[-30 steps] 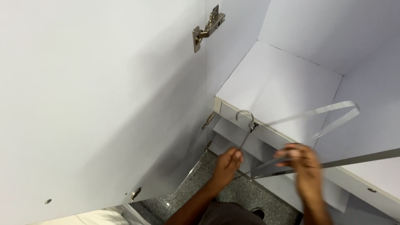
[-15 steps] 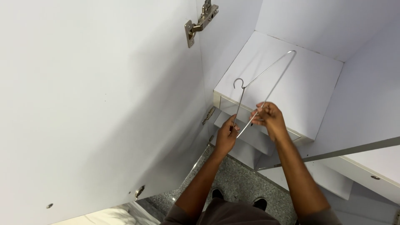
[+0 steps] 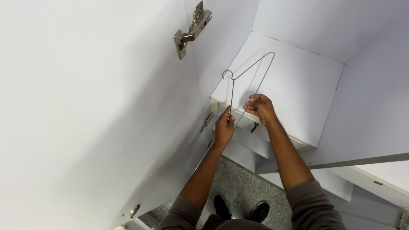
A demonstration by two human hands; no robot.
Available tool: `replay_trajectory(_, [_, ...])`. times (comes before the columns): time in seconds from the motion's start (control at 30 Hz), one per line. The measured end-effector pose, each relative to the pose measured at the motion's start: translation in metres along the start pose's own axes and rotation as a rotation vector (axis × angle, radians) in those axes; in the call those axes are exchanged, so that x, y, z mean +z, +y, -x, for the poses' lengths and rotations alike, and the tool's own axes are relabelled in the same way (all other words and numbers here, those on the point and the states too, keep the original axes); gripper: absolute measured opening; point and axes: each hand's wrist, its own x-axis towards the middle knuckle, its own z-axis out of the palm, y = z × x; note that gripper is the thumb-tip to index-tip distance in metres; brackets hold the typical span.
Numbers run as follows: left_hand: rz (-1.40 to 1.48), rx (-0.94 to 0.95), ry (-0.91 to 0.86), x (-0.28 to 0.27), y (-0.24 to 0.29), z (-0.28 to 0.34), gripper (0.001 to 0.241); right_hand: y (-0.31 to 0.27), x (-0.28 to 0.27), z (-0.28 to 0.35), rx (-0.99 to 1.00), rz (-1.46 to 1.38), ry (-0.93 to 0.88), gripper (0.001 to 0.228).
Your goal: The person opens a white wardrobe and places several green and metal hangers on a shelf. They then use a white cloth to wipe down a purple metal hanger and a green plastic hanger, cleaning them thoroughly before placing them back on the shelf.
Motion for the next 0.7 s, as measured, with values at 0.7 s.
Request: replay_trajectory(0.7, [-0.207,0.029,0.107,0.040,-0.015,-0.051,0.040,0.026,-0.002,-0.051,-0.110,0.069,0.244,0.043])
